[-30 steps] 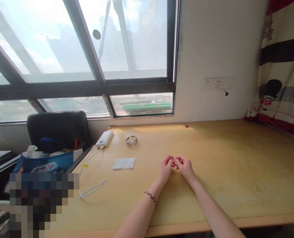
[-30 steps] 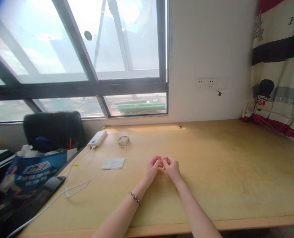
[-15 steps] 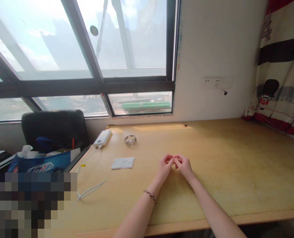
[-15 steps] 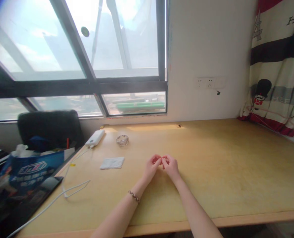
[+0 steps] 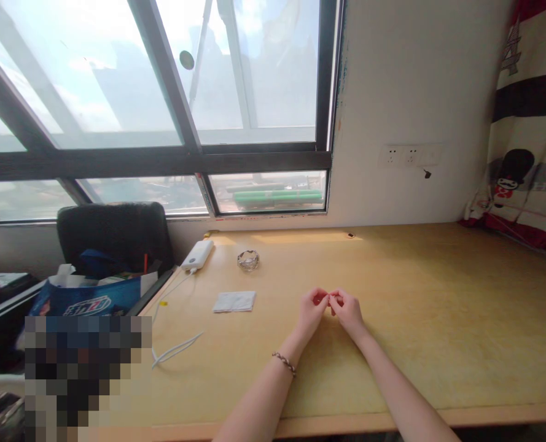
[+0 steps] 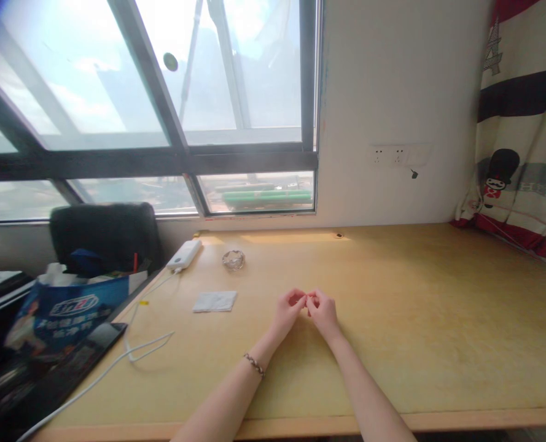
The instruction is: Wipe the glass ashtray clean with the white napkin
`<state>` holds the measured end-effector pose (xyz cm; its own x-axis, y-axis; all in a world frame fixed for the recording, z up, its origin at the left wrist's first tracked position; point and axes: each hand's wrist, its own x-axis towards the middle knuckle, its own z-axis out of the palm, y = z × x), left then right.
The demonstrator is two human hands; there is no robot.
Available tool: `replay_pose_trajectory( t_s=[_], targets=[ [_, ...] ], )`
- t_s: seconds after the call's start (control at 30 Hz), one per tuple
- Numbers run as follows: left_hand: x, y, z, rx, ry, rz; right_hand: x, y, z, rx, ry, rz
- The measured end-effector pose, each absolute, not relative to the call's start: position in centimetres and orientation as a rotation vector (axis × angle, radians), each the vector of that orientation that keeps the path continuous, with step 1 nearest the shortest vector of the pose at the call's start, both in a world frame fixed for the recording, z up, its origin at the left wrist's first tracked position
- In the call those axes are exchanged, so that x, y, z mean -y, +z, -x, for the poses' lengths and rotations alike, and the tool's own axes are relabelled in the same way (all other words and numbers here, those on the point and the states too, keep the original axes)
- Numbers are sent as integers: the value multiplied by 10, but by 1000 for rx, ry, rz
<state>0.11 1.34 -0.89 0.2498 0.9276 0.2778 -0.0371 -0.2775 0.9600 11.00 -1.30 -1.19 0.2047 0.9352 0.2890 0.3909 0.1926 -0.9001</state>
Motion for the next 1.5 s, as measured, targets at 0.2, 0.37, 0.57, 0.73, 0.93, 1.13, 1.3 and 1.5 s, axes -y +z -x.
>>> replay_pose_trajectory(
  t_s=[0.2,0.37,0.57,0.73,0.93,1.13,1.3,1.5],
  targets=[
    [-14,-10,-1,-852,1189,-1518,13,-12,-110,1368,621,1408],
    [-13,-7,-1,-840,1193,-1516,14,-11,-110,1403,613,1417],
    [-12,-4,-1,-817,1200,-1471,15,-10,-109,1392,630,1385],
    [-13,-8,-3,-797,1160,-1417,14,-10,-110,1395,631,1375],
    [-11,-6,-4,-746,1146,-1392,14,-11,-110,1440,613,1373],
    [-10,-4,-4,-758,1140,-1383,14,-13,-109,1412,622,1358],
    [-9,-1,-1,-763,1132,-1421,15,-14,-109,1417,648,1337],
    [-6,4,1,-768,1126,-1467,14,-13,-110,1435,611,1351]
  ],
)
